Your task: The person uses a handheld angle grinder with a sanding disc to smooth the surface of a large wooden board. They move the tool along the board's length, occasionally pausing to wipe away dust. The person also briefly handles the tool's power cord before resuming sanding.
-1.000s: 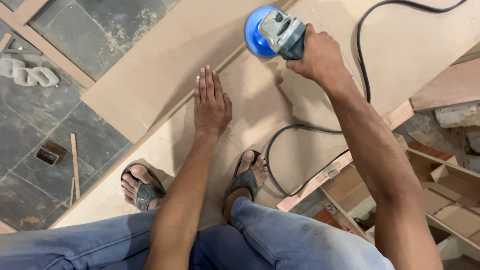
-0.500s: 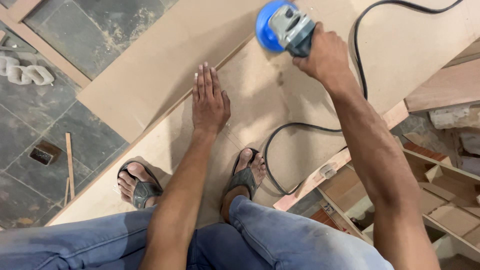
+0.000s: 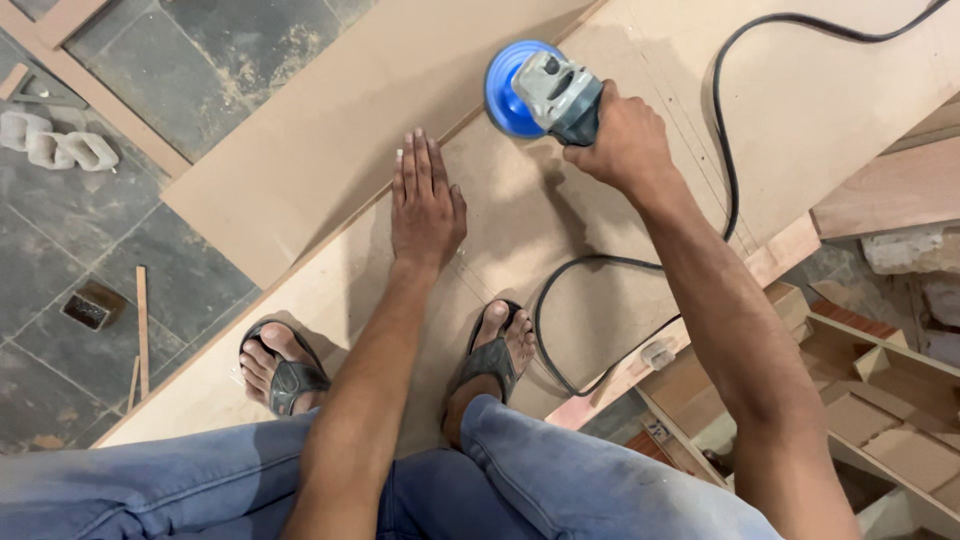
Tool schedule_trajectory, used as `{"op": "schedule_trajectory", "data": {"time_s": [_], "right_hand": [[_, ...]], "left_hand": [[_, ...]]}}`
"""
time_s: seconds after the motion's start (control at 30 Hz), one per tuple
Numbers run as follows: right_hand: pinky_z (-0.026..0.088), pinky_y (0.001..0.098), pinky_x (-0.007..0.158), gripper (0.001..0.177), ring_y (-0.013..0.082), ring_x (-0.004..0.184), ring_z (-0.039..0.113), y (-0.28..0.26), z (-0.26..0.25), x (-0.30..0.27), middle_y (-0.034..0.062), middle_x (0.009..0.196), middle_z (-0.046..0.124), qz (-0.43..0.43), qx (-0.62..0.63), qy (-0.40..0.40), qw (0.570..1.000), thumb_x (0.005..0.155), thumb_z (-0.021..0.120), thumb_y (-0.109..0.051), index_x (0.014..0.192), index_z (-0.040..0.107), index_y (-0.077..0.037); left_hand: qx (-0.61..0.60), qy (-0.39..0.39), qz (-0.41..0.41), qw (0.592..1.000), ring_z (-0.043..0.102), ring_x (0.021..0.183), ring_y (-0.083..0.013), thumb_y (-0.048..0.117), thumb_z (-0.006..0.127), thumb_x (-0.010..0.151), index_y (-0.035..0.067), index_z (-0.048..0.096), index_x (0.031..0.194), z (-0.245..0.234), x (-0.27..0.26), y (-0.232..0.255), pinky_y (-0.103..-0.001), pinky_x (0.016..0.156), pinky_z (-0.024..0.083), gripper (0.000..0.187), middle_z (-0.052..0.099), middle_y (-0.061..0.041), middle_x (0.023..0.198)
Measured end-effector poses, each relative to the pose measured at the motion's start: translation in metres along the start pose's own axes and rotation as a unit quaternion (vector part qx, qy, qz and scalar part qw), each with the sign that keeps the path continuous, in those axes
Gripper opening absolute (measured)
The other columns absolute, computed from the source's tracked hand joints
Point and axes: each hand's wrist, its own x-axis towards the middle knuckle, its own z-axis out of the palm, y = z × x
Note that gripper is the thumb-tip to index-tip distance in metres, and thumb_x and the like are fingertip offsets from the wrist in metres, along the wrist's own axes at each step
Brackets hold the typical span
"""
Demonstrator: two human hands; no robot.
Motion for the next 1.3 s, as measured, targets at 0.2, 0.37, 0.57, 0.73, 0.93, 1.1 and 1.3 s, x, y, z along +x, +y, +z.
{"op": "schedule_trajectory", "data": {"time_s": [0.2, 0.37, 0.57, 0.73, 0.93, 1.1, 1.3], "right_hand": [[0.057, 0.0522, 0.084, 0.075, 0.0455, 0.093, 0.069, 0.010, -0.014, 0.005, 0.0272, 0.099, 0.071, 0.031, 0.021, 0.036, 0.999, 0.073, 0.087, -0.042, 0.122, 0.056, 0.005], [0.057, 0.0519, 0.083, 0.083, 0.0460, 0.091, 0.069, -0.007, -0.004, 0.000, 0.0287, 0.098, 0.070, -0.007, -0.008, -0.020, 1.000, 0.068, 0.089, -0.043, 0.125, 0.054, 0.006], [0.057, 0.0527, 0.080, 0.083, 0.0463, 0.091, 0.069, -0.001, 0.004, -0.003, 0.0288, 0.097, 0.070, 0.006, -0.009, 0.004, 1.000, 0.069, 0.089, -0.044, 0.125, 0.053, 0.006], [0.057, 0.0534, 0.081, 0.073, 0.0478, 0.090, 0.069, 0.013, -0.007, -0.003, 0.0298, 0.097, 0.070, 0.009, 0.020, 0.065, 0.998, 0.073, 0.087, -0.043, 0.120, 0.057, 0.004], [0.057, 0.0541, 0.081, 0.071, 0.0470, 0.087, 0.069, -0.021, 0.012, -0.015, 0.0279, 0.093, 0.071, -0.040, 0.028, 0.022, 0.999, 0.070, 0.087, -0.041, 0.116, 0.057, 0.004], [0.057, 0.0539, 0.081, 0.073, 0.0463, 0.089, 0.070, -0.015, 0.000, -0.017, 0.0270, 0.095, 0.071, -0.014, 0.017, 0.020, 1.000, 0.070, 0.087, -0.041, 0.118, 0.056, 0.004], [0.057, 0.0532, 0.081, 0.078, 0.0459, 0.090, 0.070, -0.014, -0.005, -0.015, 0.0282, 0.097, 0.070, 0.003, 0.005, 0.010, 1.000, 0.070, 0.088, -0.043, 0.122, 0.055, 0.006]], "left_hand": [[0.002, 0.011, 0.009, 1.000, 0.012, 0.159, -0.0371, 0.028, 0.040, 0.106, -0.010, 0.021, 0.159, 0.001, -0.002, -0.002, -0.049, 0.130, 0.012, 0.068, 0.016, -0.026, 0.169], [0.004, 0.018, 0.004, 1.000, 0.012, 0.158, -0.0381, 0.029, 0.043, 0.104, -0.012, 0.022, 0.158, 0.001, -0.002, -0.006, -0.050, 0.129, 0.013, 0.071, 0.017, -0.027, 0.168], [0.000, 0.031, 0.005, 1.000, 0.015, 0.159, -0.0367, 0.029, 0.043, 0.105, -0.008, 0.023, 0.161, 0.003, -0.019, -0.025, -0.049, 0.131, 0.014, 0.070, 0.019, -0.024, 0.170], [-0.005, 0.030, 0.013, 0.999, 0.016, 0.160, -0.0346, 0.027, 0.043, 0.106, -0.005, 0.024, 0.163, 0.000, -0.031, -0.036, -0.048, 0.131, 0.014, 0.068, 0.020, -0.022, 0.171], [-0.002, 0.035, -0.010, 0.999, 0.015, 0.159, -0.0353, 0.027, 0.043, 0.104, -0.008, 0.024, 0.160, -0.004, -0.034, -0.038, -0.048, 0.130, 0.013, 0.069, 0.020, -0.023, 0.170], [0.007, 0.038, -0.001, 0.999, 0.015, 0.159, -0.0352, 0.026, 0.042, 0.105, -0.008, 0.023, 0.160, -0.006, -0.033, -0.037, -0.048, 0.130, 0.012, 0.068, 0.020, -0.023, 0.170], [-0.004, 0.036, -0.011, 0.999, 0.015, 0.160, -0.0349, 0.027, 0.041, 0.105, -0.007, 0.024, 0.160, -0.006, -0.035, -0.036, -0.048, 0.130, 0.013, 0.068, 0.021, -0.023, 0.170]]}}
